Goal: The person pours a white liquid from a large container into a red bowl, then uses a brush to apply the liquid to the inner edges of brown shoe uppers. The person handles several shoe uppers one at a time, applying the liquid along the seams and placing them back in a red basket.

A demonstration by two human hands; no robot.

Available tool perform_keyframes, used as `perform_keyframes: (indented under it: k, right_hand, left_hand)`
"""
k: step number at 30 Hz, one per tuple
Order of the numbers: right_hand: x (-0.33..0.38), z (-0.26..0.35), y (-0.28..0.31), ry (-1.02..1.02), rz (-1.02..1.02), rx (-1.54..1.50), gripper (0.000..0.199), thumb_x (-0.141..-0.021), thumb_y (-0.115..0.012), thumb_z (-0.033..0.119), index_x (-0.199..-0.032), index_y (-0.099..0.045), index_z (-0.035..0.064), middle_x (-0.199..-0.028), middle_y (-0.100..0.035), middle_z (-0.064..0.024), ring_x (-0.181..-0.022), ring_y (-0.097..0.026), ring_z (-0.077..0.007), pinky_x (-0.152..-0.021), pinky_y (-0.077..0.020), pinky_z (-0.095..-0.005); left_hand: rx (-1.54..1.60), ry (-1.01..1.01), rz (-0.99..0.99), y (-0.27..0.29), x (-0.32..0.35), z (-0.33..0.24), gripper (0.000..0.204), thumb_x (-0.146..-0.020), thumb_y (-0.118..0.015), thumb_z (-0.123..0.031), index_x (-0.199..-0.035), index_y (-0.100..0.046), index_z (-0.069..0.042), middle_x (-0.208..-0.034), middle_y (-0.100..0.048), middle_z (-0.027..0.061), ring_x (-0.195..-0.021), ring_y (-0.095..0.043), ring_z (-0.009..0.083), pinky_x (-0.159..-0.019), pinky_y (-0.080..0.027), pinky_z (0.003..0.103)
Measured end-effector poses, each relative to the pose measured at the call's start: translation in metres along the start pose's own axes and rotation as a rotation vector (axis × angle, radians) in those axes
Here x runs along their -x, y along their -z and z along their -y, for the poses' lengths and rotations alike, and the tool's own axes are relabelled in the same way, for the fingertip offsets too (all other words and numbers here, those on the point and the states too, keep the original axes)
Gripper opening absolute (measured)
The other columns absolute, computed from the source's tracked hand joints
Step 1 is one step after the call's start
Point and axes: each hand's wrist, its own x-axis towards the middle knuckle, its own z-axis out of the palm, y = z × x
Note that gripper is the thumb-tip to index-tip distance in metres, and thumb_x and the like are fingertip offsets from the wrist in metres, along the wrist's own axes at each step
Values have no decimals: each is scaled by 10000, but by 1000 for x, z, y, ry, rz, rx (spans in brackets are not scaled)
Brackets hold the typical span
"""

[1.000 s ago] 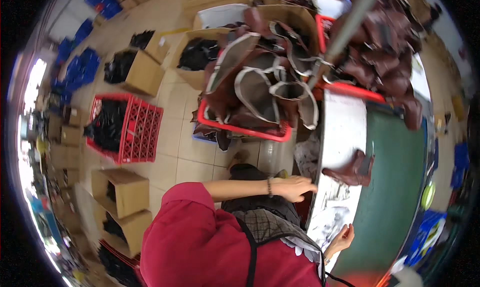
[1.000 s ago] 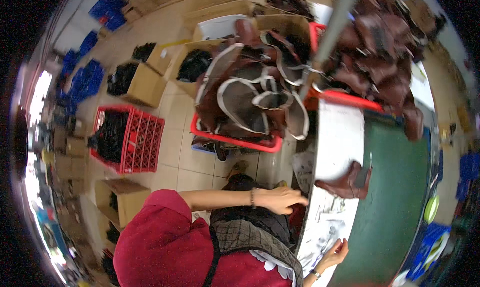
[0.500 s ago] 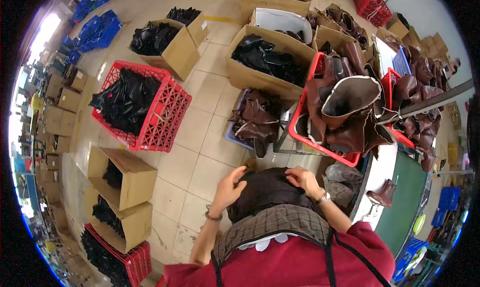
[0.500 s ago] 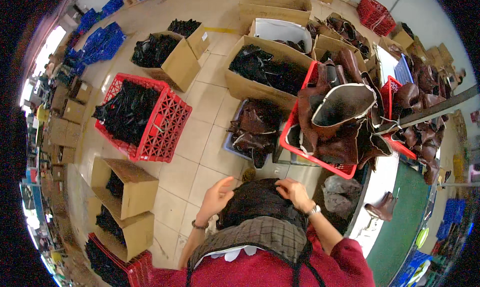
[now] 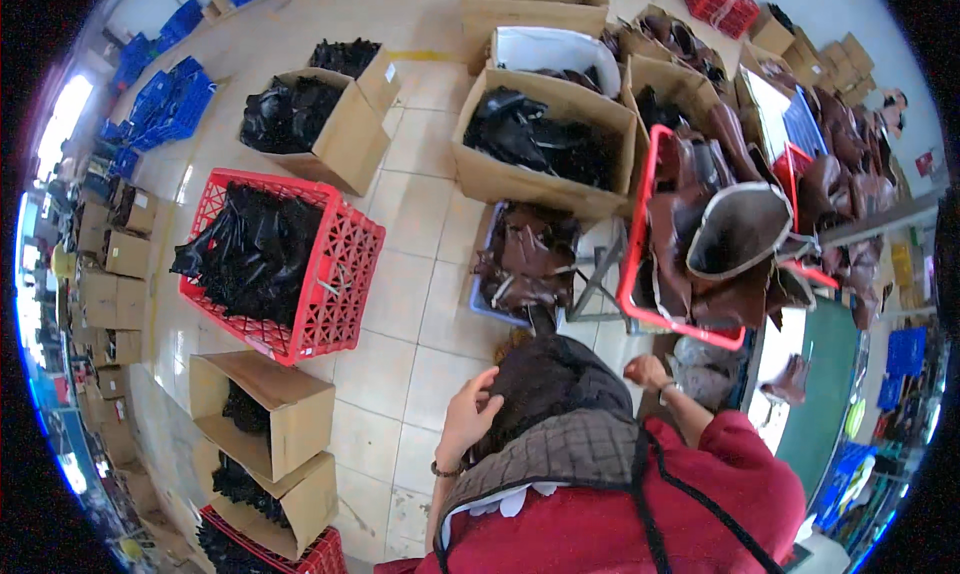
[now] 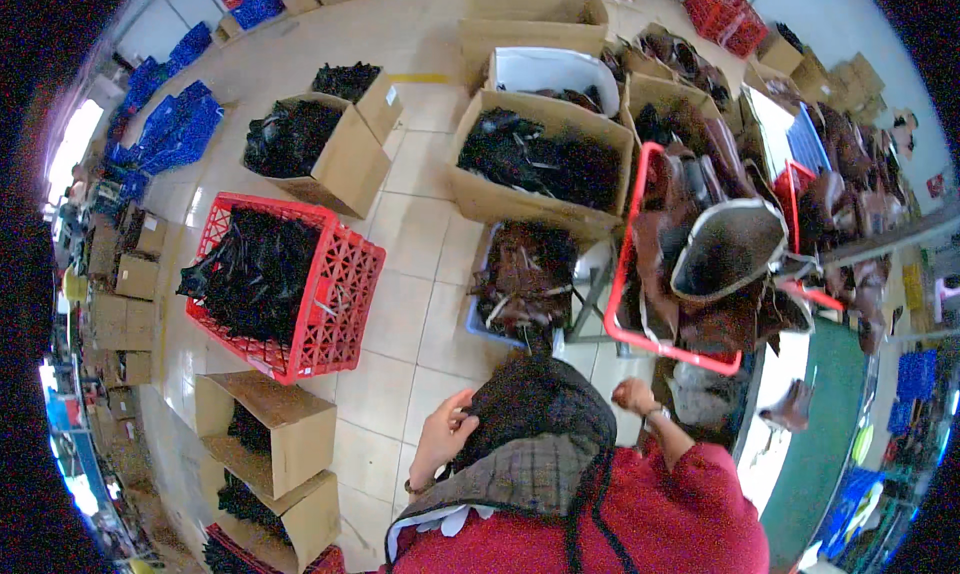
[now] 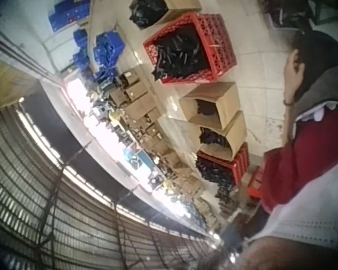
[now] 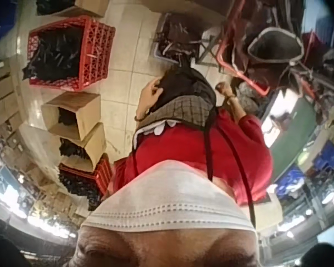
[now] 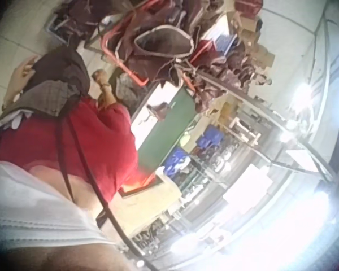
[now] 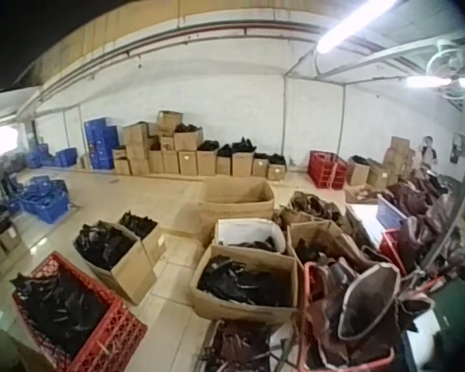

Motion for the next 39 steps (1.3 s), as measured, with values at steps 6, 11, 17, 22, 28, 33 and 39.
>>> perform_keyframes:
  k: [6,11,17,22,28,33,39]
  right_hand:
    - [-94,70,-51,-33,21,-159,269,-835,-579,298,-967,-761,150,-898,-708,-198,-886,-684,-393,-779,-546,-455]
    - [-223,87,-99,83,-28,-36,311,-877,-556,331,-1005,-664,69,-1037,-686,-221,-849,-674,-430,-726,-540,-516]
    - [-285,315,32,124,-131,-351,238,-840,-614,304,-817,-699,82,-802,-675,-199,-811,-661,-396,-722,-524,-473]
    - [-345,390,79,-53,-251,-494,303,-918,-580,350,-959,-710,79,-866,-690,-206,-844,-678,-380,-744,-529,-447]
    - [-441,311,38,-185,-127,-332,343,-880,-621,383,-945,-736,66,-893,-711,-201,-870,-685,-366,-764,-529,-446]
    - [-571,263,95,-363,40,-203,329,-837,-629,361,-823,-726,46,-870,-720,-177,-815,-701,-345,-717,-557,-430]
    - [-786,369,391,-245,-136,-448,324,-765,-617,395,-778,-728,91,-785,-694,-170,-766,-682,-377,-712,-543,-466]
  left_hand:
    - [-44,5,45,70,-52,-32,547,-879,-680,-103,-1400,-518,-147,-1218,-630,161,-956,-668,248,-824,-548,338]
    - [-35,-47,27,172,-115,-32,529,-878,-672,-100,-1385,-526,-127,-1207,-632,165,-966,-664,254,-845,-539,351]
    - [-360,-106,-94,342,-185,-52,527,-838,-686,-113,-1348,-555,-79,-1180,-645,195,-1053,-652,295,-875,-527,371]
    - [-527,-82,-27,449,-303,-104,533,-839,-681,-139,-1353,-543,-101,-1125,-639,187,-1043,-637,328,-852,-522,401]
    - [-570,-415,36,494,-508,-177,520,-851,-670,-172,-1348,-534,-98,-1083,-621,189,-985,-611,381,-844,-502,455]
    - [-831,-384,157,515,-633,-226,527,-853,-671,-244,-1332,-532,-74,-1083,-609,220,-981,-602,425,-876,-488,491]
    - [-647,-150,214,570,-773,-325,555,-837,-687,-252,-1348,-538,-92,-1143,-621,255,-1063,-603,421,-897,-491,474]
